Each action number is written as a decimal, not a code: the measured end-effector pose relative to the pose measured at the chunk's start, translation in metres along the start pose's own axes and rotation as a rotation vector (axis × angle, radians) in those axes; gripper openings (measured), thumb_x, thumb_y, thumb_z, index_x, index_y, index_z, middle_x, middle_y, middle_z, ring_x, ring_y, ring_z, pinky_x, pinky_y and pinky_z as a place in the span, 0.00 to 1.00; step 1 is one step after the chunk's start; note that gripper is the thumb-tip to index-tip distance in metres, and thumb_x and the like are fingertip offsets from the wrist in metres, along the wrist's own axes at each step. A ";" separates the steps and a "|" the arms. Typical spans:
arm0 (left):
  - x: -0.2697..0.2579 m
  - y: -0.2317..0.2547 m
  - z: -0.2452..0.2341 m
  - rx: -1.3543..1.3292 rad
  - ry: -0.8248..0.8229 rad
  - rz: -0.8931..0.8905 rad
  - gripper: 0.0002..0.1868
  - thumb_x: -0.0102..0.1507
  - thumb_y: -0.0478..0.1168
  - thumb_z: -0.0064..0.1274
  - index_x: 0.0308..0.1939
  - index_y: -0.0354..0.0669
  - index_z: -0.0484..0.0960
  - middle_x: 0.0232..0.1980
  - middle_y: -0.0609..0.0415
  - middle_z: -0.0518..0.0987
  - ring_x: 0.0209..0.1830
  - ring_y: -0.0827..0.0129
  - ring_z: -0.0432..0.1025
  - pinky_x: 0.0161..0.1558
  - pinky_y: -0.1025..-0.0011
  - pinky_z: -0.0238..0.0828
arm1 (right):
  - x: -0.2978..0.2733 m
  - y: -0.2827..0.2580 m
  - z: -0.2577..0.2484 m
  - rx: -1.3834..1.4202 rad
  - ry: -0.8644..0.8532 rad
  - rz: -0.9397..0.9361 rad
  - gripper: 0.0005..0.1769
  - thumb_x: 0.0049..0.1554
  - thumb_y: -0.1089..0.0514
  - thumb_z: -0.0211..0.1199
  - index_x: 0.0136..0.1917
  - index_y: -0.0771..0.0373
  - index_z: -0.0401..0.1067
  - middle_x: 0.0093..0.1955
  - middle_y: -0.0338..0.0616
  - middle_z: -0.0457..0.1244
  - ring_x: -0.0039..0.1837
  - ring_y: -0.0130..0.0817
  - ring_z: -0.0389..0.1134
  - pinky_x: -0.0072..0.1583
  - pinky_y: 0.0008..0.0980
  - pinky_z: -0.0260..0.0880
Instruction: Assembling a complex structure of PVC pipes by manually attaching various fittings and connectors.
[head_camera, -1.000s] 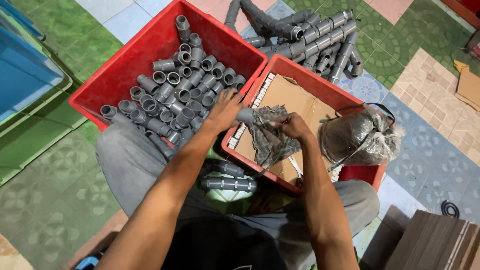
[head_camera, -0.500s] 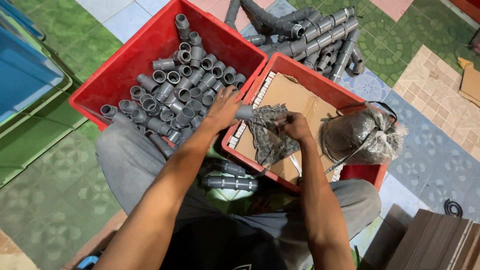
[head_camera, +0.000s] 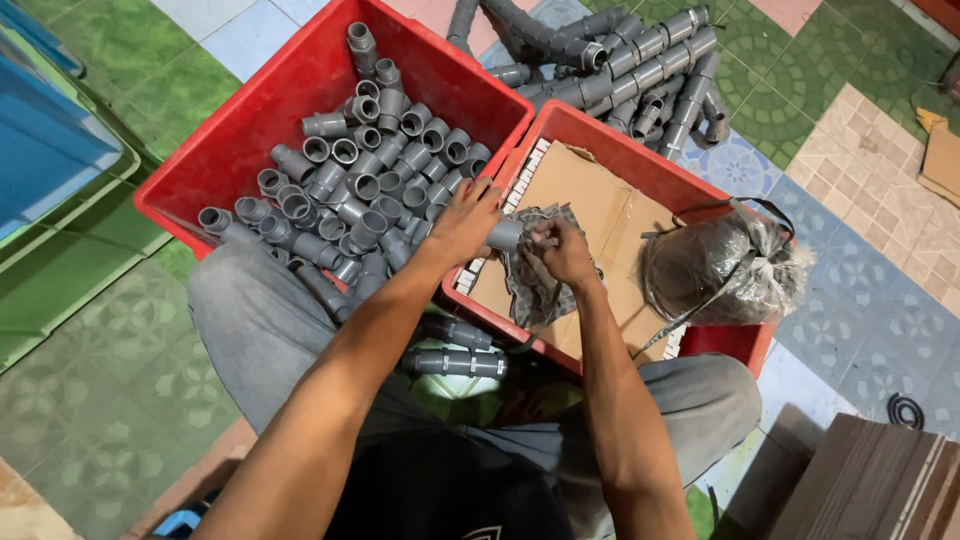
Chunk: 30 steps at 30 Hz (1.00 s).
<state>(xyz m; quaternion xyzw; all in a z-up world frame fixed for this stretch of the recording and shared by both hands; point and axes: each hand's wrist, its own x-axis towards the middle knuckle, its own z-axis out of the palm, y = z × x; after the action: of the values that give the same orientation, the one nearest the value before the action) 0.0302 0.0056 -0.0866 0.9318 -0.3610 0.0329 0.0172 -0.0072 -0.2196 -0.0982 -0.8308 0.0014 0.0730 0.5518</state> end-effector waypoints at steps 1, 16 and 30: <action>-0.002 0.002 -0.003 -0.001 0.000 0.000 0.33 0.46 0.55 0.69 0.52 0.48 0.81 0.64 0.51 0.67 0.72 0.53 0.51 0.70 0.52 0.47 | -0.001 0.002 0.001 -0.001 0.000 0.001 0.10 0.60 0.64 0.61 0.52 0.74 0.68 0.41 0.52 0.61 0.49 0.48 0.69 0.47 0.49 0.74; -0.001 0.005 -0.014 -0.270 0.012 0.005 0.44 0.37 0.61 0.72 0.52 0.43 0.83 0.68 0.43 0.65 0.74 0.45 0.49 0.72 0.46 0.43 | -0.057 -0.101 0.021 -0.258 -0.060 0.262 0.60 0.60 0.21 0.24 0.74 0.82 0.47 0.77 0.77 0.41 0.80 0.67 0.38 0.79 0.58 0.35; 0.020 -0.022 0.034 -0.214 0.452 0.074 0.09 0.63 0.46 0.53 0.35 0.48 0.83 0.55 0.60 0.78 0.68 0.59 0.59 0.65 0.54 0.56 | -0.069 -0.077 -0.003 0.276 -0.451 0.556 0.29 0.53 0.47 0.68 0.61 0.69 0.73 0.63 0.48 0.64 0.60 0.34 0.60 0.60 0.33 0.68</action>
<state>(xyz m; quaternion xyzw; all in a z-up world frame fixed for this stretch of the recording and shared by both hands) 0.0610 0.0065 -0.1197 0.8799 -0.3831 0.2023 0.1949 -0.0686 -0.1974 -0.0178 -0.6796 0.1150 0.4000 0.6041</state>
